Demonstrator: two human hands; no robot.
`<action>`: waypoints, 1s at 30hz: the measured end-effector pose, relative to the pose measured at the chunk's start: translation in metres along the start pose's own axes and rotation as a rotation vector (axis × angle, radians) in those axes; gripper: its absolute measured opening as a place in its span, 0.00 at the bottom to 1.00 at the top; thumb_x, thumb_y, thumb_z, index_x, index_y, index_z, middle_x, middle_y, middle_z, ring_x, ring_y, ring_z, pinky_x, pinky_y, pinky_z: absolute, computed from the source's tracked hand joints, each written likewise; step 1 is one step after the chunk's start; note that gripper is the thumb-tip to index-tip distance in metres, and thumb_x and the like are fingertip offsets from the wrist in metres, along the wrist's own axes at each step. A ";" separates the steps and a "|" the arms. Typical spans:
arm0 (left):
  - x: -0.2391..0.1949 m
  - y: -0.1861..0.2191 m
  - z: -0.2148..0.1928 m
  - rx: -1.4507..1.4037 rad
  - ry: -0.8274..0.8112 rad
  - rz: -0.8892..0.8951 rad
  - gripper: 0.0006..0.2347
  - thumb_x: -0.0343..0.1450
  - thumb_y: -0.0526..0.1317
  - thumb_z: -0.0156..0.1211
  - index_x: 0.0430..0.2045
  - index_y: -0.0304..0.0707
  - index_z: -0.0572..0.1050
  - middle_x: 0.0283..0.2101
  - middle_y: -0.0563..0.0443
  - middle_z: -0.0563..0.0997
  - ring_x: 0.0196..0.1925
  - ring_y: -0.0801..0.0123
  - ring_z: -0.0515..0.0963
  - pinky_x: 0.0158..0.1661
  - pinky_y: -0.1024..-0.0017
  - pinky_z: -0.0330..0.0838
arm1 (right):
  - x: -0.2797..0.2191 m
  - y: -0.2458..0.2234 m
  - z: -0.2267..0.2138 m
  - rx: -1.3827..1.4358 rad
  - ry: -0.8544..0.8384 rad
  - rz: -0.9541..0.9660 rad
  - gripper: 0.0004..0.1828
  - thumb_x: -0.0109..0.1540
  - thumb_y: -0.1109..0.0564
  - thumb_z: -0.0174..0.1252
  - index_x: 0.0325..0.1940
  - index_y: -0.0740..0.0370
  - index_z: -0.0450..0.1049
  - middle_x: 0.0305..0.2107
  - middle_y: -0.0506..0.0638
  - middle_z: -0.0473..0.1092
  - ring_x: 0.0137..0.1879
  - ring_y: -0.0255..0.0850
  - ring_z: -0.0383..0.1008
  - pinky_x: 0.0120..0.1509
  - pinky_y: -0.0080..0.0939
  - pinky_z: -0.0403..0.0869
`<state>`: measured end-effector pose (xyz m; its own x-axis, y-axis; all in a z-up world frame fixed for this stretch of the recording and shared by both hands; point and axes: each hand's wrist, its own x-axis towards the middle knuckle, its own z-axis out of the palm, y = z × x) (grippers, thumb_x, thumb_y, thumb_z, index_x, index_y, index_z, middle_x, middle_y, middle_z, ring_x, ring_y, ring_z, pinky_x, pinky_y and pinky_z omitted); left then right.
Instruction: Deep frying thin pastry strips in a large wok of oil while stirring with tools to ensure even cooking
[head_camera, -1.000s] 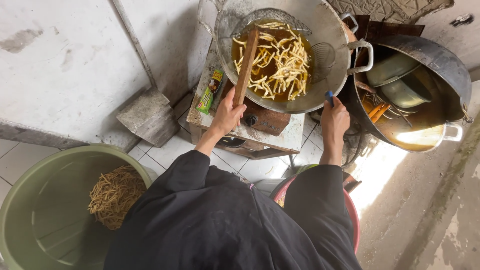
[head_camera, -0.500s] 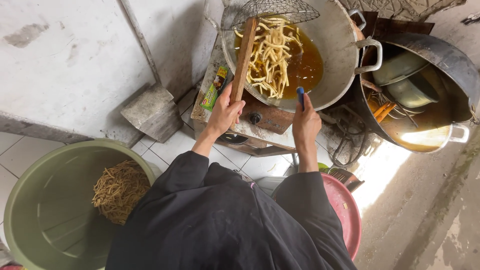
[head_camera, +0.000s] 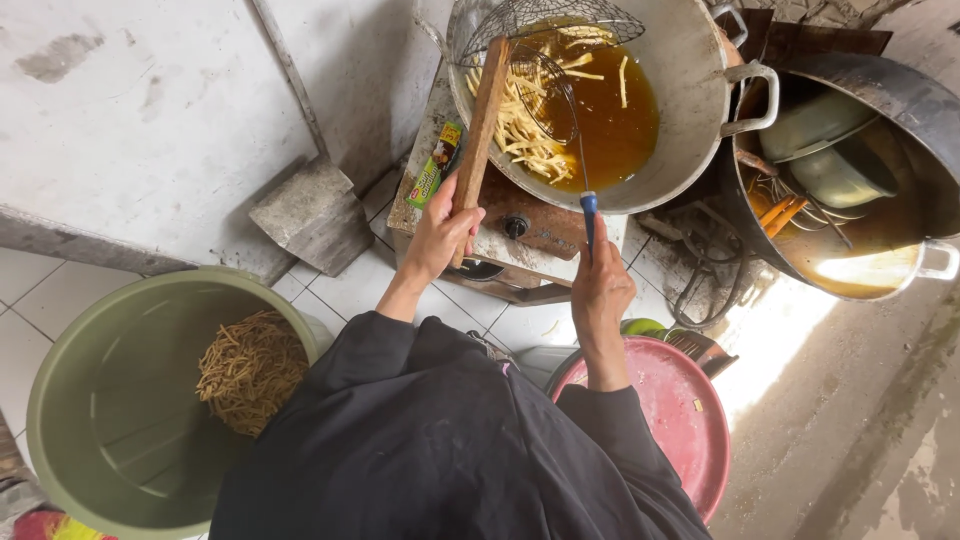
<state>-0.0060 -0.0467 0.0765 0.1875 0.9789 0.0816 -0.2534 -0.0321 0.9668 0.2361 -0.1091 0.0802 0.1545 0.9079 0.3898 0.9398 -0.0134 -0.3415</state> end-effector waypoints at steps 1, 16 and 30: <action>-0.001 -0.002 -0.001 0.003 0.000 0.000 0.29 0.71 0.37 0.56 0.68 0.26 0.56 0.21 0.44 0.75 0.15 0.68 0.76 0.18 0.75 0.74 | -0.003 0.008 0.000 0.002 0.000 0.001 0.22 0.68 0.58 0.56 0.68 0.56 0.69 0.30 0.56 0.77 0.24 0.45 0.75 0.28 0.43 0.70; -0.018 -0.003 0.009 0.009 0.014 0.035 0.30 0.71 0.35 0.57 0.69 0.26 0.54 0.24 0.43 0.74 0.20 0.69 0.75 0.19 0.74 0.77 | 0.033 0.045 0.014 -0.092 -0.001 -0.139 0.21 0.66 0.60 0.57 0.63 0.47 0.76 0.19 0.42 0.71 0.17 0.34 0.63 0.22 0.33 0.59; -0.023 0.004 0.010 -0.018 0.016 0.074 0.29 0.71 0.33 0.55 0.68 0.24 0.54 0.24 0.44 0.73 0.20 0.70 0.75 0.18 0.76 0.76 | 0.060 0.045 -0.025 -0.105 -0.029 -0.213 0.23 0.66 0.51 0.57 0.65 0.31 0.74 0.27 0.45 0.68 0.31 0.48 0.76 0.36 0.48 0.75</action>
<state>-0.0022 -0.0713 0.0813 0.1527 0.9770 0.1487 -0.2830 -0.1010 0.9538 0.2957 -0.0660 0.1095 -0.0576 0.9066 0.4181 0.9770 0.1373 -0.1633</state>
